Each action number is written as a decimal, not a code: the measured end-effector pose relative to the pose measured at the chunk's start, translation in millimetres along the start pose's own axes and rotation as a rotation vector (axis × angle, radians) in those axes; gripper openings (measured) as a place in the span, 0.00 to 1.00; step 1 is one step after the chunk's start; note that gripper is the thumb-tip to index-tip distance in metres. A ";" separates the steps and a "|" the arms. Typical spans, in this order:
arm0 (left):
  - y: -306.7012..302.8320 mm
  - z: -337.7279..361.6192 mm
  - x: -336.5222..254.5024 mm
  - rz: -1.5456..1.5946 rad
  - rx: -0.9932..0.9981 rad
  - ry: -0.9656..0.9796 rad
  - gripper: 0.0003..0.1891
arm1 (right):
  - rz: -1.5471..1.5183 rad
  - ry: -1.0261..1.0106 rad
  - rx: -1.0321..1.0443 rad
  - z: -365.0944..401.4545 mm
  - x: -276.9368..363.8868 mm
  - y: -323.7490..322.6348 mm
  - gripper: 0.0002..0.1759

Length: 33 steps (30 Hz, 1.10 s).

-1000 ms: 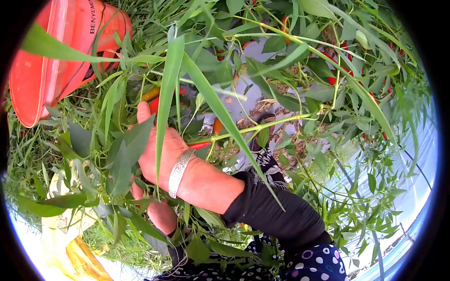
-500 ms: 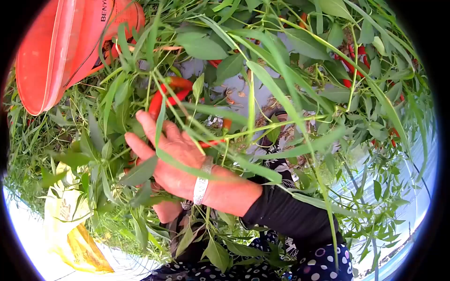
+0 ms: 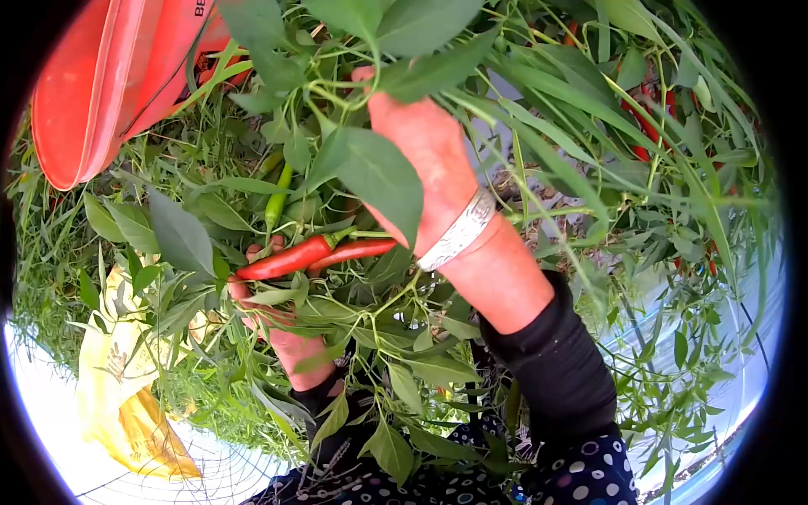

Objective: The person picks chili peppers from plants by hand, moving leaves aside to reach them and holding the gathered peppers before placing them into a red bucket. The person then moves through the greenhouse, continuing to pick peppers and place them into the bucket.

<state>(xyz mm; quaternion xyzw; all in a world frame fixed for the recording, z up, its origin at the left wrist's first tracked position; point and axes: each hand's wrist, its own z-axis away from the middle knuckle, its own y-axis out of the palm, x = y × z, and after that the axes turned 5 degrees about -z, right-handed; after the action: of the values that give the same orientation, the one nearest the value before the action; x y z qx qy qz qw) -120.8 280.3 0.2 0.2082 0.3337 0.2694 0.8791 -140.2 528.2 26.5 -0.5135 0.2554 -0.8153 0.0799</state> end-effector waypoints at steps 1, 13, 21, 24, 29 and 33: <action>5.8 0.4 2.5 -0.106 -0.149 0.051 0.27 | -0.131 0.044 -0.008 -3.5 -3.7 -4.2 0.18; 22.6 8.0 -0.8 -0.143 -0.158 0.012 0.25 | 0.106 -0.131 0.247 32.9 21.9 40.7 0.17; 45.9 15.8 -1.5 -0.267 -0.412 0.070 0.23 | -0.446 -0.003 0.079 26.5 46.6 39.8 0.15; 38.6 26.2 2.0 -0.233 -0.221 0.148 0.23 | -0.294 -0.241 0.068 33.1 63.2 59.1 0.18; 42.5 35.2 13.6 -0.281 -0.310 0.156 0.22 | -0.582 -0.186 0.195 42.9 90.0 40.1 0.17; 38.3 33.6 13.8 -0.251 -0.280 0.160 0.22 | -0.959 0.013 0.660 57.9 117.0 54.0 0.15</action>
<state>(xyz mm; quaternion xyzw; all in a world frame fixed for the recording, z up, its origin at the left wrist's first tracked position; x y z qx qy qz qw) -101.4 311.9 37.8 0.0187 0.3851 0.2171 0.8968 -150.3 416.6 112.6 -0.5146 -0.2726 -0.8001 -0.1442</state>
